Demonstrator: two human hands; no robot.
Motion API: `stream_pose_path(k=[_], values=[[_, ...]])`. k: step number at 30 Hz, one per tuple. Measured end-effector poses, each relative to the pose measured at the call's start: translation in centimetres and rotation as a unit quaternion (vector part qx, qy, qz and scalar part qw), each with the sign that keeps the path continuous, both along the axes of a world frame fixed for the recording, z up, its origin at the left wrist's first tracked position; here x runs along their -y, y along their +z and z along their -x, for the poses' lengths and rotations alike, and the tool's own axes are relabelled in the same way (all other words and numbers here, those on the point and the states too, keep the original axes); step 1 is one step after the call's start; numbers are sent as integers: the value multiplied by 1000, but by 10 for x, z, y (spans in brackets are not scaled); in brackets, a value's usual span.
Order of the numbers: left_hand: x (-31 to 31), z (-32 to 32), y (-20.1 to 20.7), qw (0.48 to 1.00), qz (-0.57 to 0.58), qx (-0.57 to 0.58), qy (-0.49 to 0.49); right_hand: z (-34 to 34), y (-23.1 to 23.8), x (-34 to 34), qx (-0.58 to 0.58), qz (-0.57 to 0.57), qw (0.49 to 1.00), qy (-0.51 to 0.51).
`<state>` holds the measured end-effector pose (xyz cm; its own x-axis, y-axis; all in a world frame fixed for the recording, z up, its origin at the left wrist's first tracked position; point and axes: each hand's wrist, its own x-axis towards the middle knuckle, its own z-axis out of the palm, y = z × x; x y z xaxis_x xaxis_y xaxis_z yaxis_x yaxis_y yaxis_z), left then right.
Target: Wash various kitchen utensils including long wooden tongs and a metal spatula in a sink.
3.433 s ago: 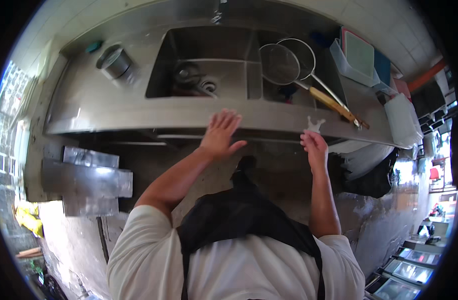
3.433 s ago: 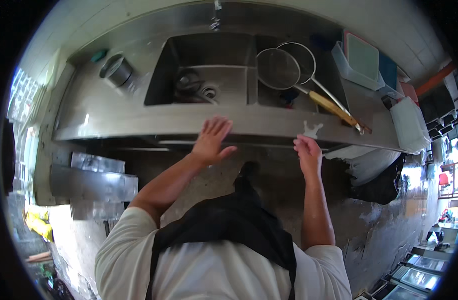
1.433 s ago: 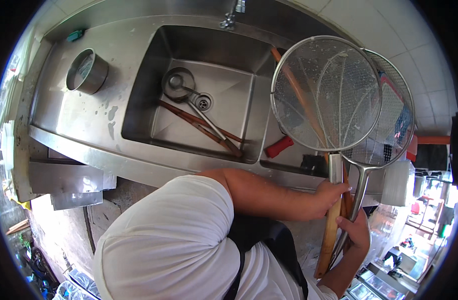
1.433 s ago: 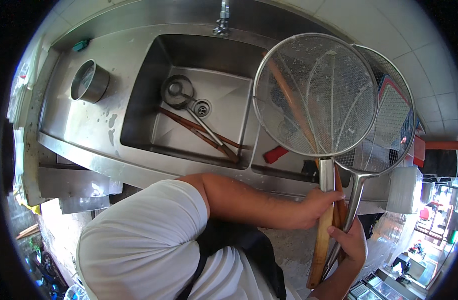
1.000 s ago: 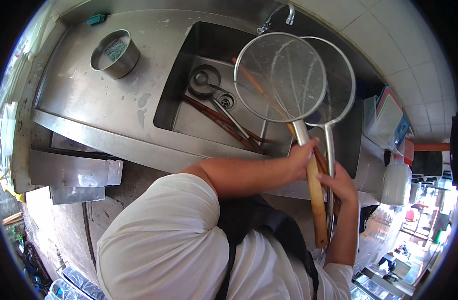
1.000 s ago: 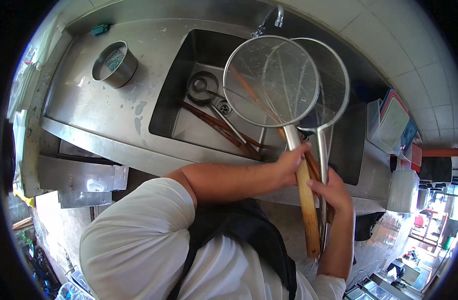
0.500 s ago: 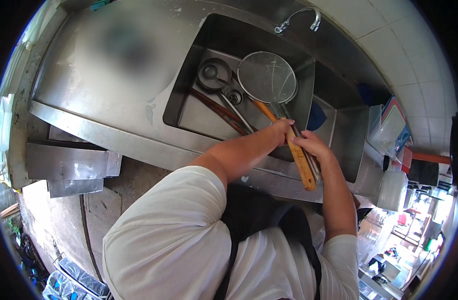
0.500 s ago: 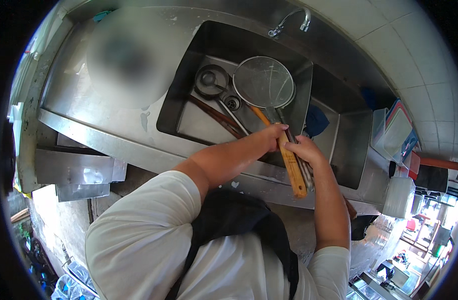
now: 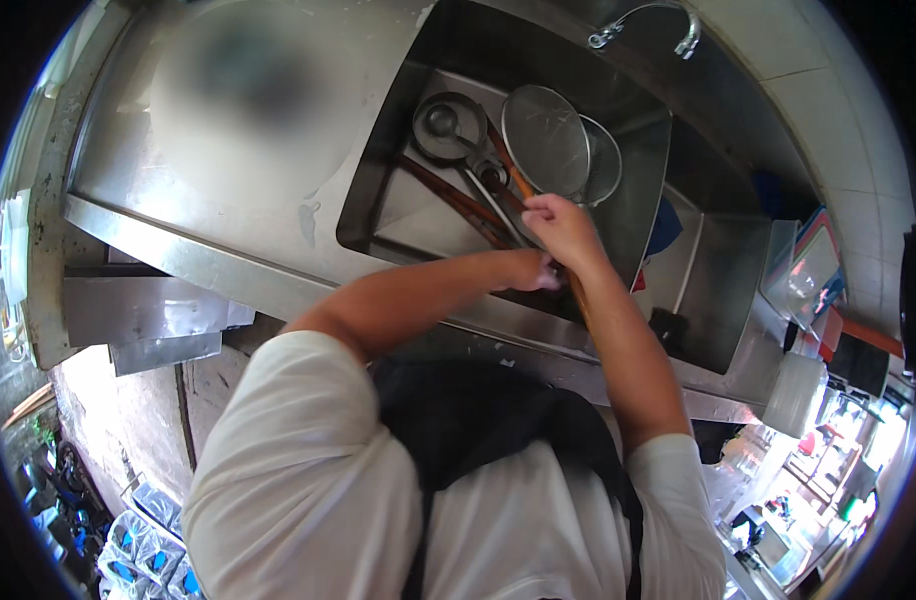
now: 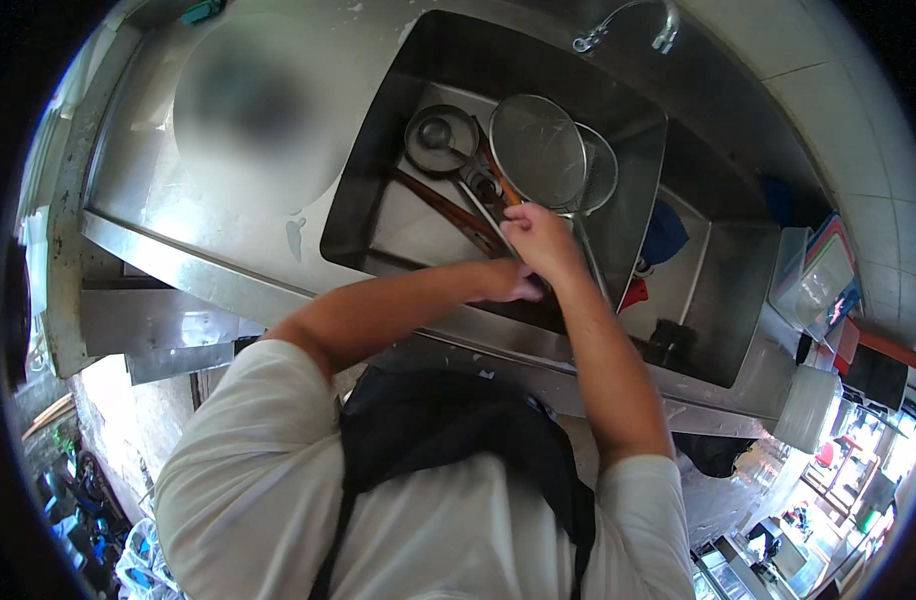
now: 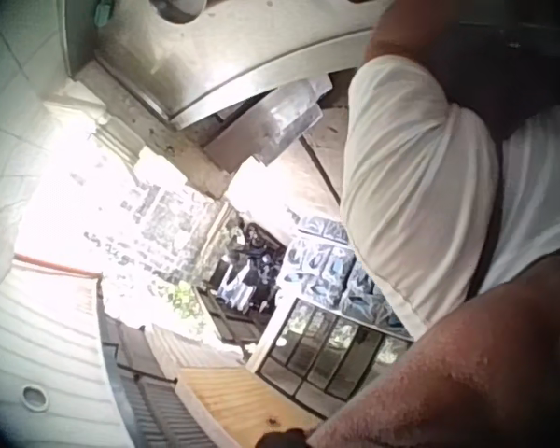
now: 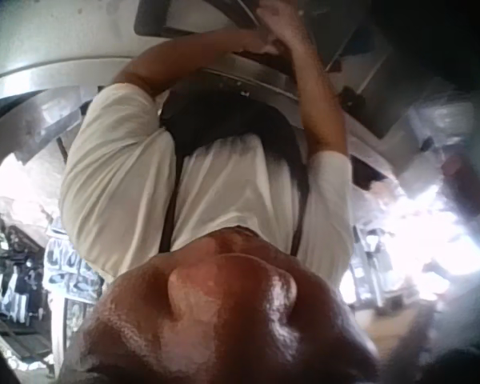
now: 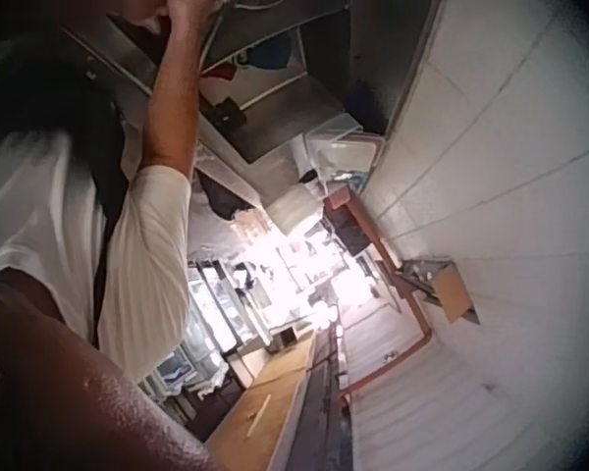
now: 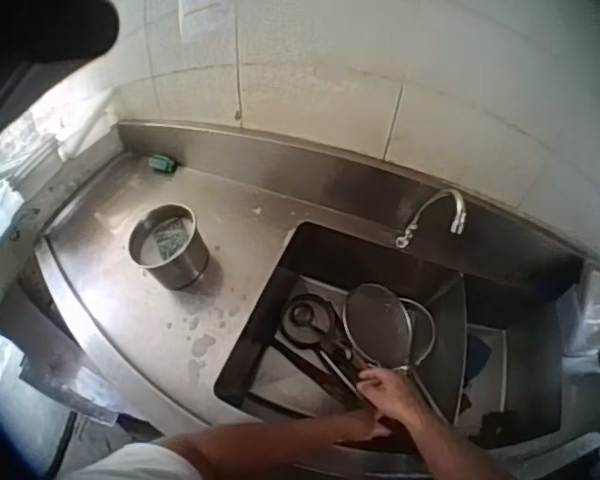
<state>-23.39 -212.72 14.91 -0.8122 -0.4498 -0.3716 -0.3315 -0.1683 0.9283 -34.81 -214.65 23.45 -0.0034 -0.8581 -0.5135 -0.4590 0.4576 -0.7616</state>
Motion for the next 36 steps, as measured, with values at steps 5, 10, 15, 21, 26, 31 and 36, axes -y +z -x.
stream_pose_path(k=[5,10,15,21,26,31,36], values=[[50,-102,69,995,74,68,13,-4,-162,-4,116,-153,981,-42],[35,-163,118,942,-117,-19,313,-2,-235,-19,-313,86,936,139],[-6,-198,140,902,-213,-5,375,-1,-212,-13,-330,-78,914,223],[-23,-196,144,887,-206,-38,411,8,-236,-32,-375,-27,913,162],[-20,-203,147,871,-173,-16,460,-27,-211,-22,-348,294,843,288],[-26,-197,153,870,-150,-11,469,-33,-222,-15,-343,142,888,271],[-49,-194,151,871,-156,-1,467,-47,-229,-2,-366,113,883,270]])
